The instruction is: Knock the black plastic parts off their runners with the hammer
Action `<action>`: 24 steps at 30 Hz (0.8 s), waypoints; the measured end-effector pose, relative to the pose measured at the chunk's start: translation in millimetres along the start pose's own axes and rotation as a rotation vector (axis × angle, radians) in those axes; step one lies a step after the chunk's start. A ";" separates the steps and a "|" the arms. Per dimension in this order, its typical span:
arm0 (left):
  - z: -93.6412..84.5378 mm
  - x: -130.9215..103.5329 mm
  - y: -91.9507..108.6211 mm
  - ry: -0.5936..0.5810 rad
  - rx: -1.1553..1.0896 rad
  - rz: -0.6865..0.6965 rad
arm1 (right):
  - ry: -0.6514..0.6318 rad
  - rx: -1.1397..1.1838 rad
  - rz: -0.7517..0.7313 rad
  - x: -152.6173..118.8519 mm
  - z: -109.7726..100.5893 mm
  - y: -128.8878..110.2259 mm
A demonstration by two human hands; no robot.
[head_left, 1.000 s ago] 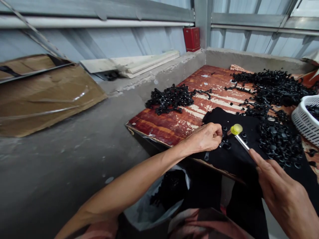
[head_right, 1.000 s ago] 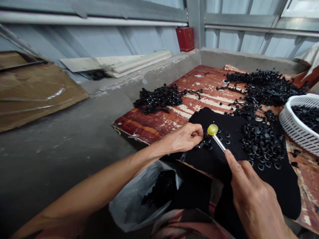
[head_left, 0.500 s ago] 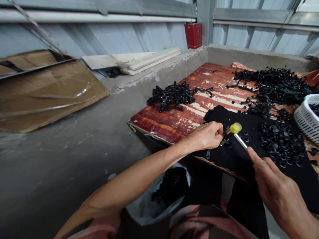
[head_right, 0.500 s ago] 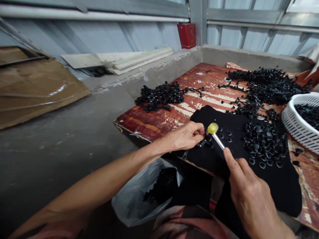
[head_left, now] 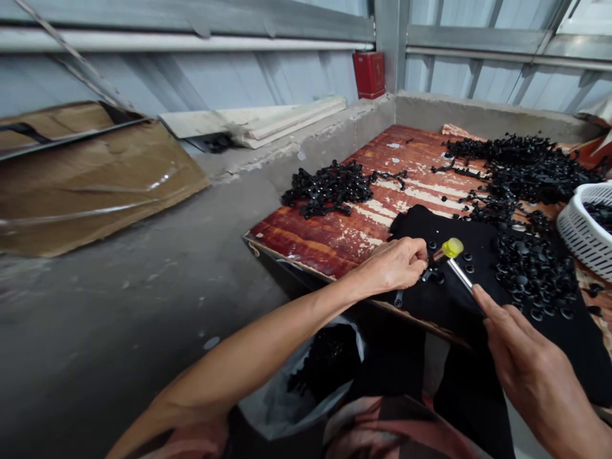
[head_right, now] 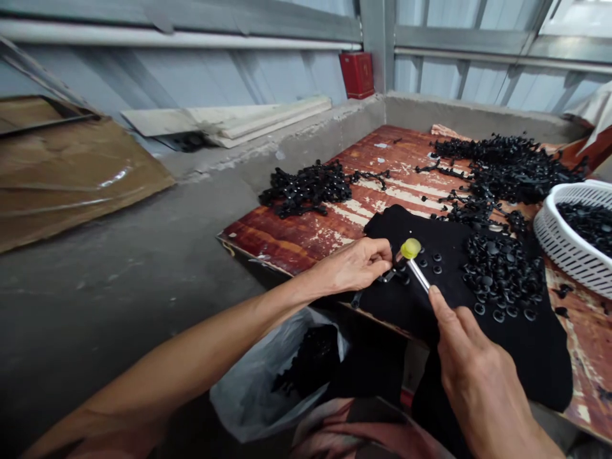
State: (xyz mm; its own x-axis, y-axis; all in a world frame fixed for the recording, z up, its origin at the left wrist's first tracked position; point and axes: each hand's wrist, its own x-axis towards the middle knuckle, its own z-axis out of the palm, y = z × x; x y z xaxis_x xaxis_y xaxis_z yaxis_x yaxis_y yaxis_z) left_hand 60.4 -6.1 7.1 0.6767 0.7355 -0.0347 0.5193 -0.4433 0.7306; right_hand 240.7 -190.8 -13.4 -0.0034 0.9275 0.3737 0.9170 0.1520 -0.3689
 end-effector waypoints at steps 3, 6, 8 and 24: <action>3.7 -9.1 9.8 0.096 -0.204 -0.024 | 0.073 0.290 0.206 -1.0 2.5 -4.3; 13.8 -19.9 23.9 0.216 -0.464 -0.043 | 0.132 0.773 0.521 -0.2 13.1 -17.5; 23.2 -25.0 31.3 0.234 -0.595 -0.068 | 0.158 1.035 0.642 1.8 23.1 -28.6; 41.9 -68.5 25.7 0.597 -0.044 0.282 | 0.183 1.151 0.670 5.7 28.4 -28.5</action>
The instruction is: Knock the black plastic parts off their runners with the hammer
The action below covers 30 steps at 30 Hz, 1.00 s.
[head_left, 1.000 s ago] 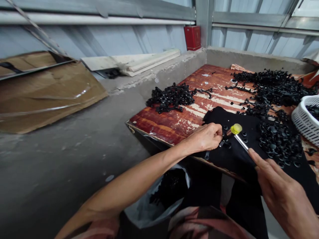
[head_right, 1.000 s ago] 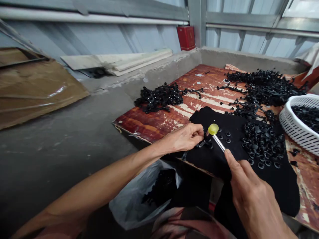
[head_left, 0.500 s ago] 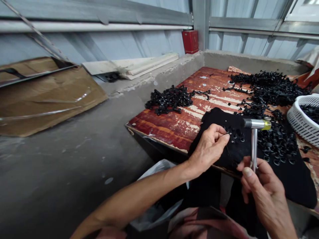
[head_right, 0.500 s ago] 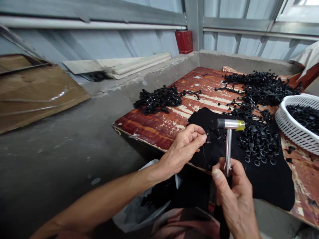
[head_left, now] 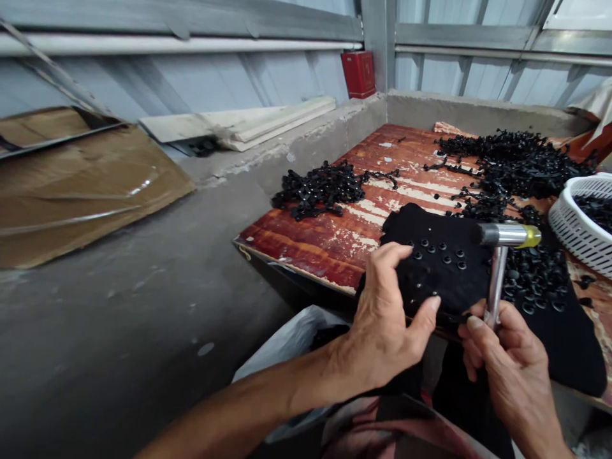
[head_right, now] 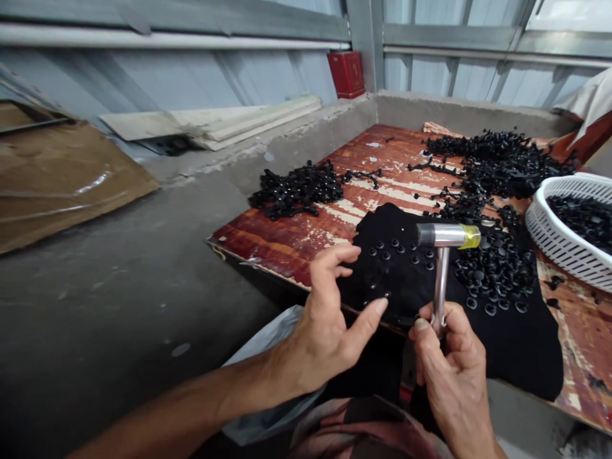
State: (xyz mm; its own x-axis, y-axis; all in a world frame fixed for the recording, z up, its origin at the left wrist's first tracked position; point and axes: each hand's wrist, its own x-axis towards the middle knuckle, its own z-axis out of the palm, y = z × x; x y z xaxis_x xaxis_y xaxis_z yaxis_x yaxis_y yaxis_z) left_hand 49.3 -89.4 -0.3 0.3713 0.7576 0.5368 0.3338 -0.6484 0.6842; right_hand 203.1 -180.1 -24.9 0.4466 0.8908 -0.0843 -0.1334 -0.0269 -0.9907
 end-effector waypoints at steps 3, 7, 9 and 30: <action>-6.5 1.6 1.7 -0.231 0.118 0.293 | -0.045 0.005 0.019 0.0 5.4 -3.2; -9.7 3.1 0.6 -0.356 0.158 0.352 | -0.059 0.023 0.027 2.7 15.0 -7.8; -9.0 1.9 -1.5 -0.350 0.189 0.381 | -0.072 0.031 0.037 5.2 18.9 -8.7; -6.3 54.5 -44.8 -0.254 0.054 -0.155 | 0.029 0.035 0.143 0.2 -7.2 9.2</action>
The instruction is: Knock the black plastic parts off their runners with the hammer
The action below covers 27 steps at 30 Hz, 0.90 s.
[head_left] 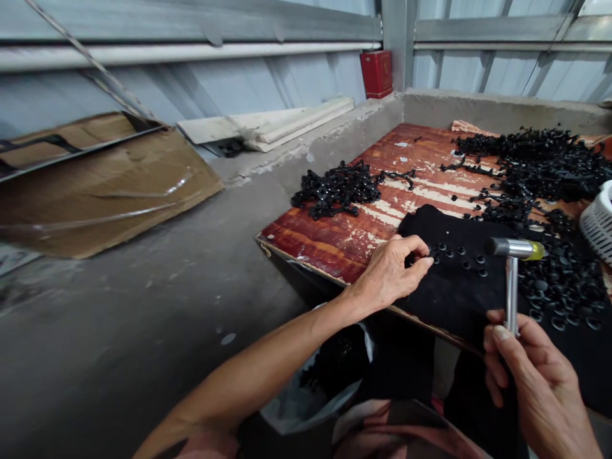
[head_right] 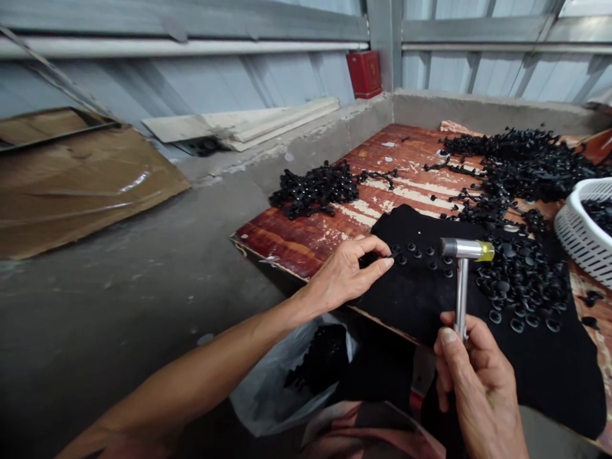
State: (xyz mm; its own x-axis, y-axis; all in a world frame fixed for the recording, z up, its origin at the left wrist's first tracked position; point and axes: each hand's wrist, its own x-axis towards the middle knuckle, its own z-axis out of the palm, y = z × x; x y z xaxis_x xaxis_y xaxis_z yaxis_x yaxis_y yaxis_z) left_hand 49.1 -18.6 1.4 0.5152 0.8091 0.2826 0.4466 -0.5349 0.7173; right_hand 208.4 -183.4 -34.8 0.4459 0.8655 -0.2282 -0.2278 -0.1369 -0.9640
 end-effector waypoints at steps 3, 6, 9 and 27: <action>2.7 1.2 -1.5 0.016 0.033 0.013 | -0.001 0.003 0.001 0.0 -0.4 -0.1; 4.2 1.6 -2.6 0.027 0.058 0.029 | 0.002 0.003 0.006 -1.0 -0.3 -1.0; 5.2 1.4 -2.8 0.020 0.074 0.045 | 0.009 0.001 0.013 -1.5 0.4 -1.6; 10.1 0.3 -6.6 0.011 0.123 0.070 | 0.024 -0.039 0.009 -3.2 3.8 -3.2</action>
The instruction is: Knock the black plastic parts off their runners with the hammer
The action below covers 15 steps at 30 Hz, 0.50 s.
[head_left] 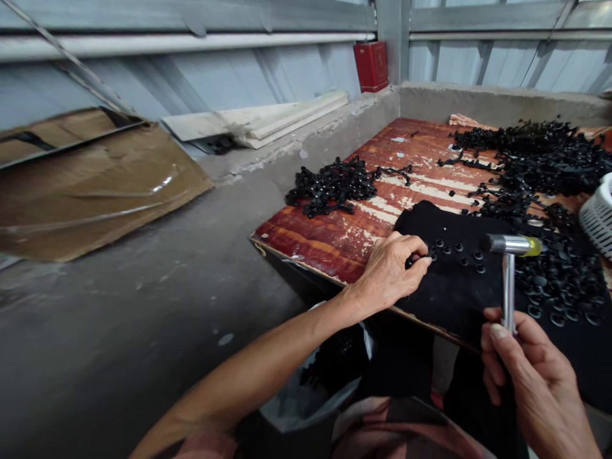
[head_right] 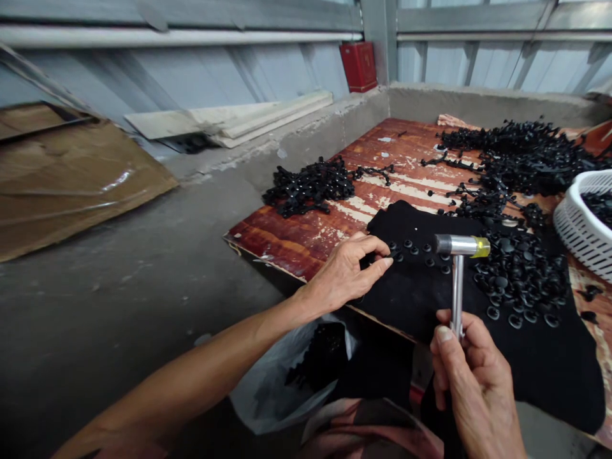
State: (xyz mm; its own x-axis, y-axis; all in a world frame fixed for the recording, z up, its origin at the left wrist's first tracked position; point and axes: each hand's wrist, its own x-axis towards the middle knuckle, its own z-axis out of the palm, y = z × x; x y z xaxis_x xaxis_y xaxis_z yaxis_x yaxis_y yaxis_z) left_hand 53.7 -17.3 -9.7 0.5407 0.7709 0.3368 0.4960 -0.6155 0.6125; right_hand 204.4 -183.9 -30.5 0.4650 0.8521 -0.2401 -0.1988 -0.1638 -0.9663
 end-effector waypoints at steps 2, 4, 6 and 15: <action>-0.7 0.1 -0.2 -0.001 0.026 0.013 | -0.012 0.005 0.003 0.4 -0.9 0.9; -2.2 1.1 -0.5 -0.013 0.045 0.030 | -0.035 0.009 0.011 0.5 -2.8 1.4; -3.8 2.6 -0.7 -0.033 0.047 0.041 | -0.042 -0.012 0.018 -0.6 -4.7 -0.3; -5.1 2.8 2.5 -0.080 0.131 0.061 | -0.047 -0.603 -0.491 4.1 -9.7 -23.5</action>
State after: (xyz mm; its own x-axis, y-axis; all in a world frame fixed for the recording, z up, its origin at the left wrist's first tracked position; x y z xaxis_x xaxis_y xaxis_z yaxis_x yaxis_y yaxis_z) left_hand 53.1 -15.9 -3.6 0.6227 0.7189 0.3090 0.5419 -0.6811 0.4924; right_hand 219.4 -181.4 -9.7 0.3386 0.9149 0.2199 0.5303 0.0075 -0.8478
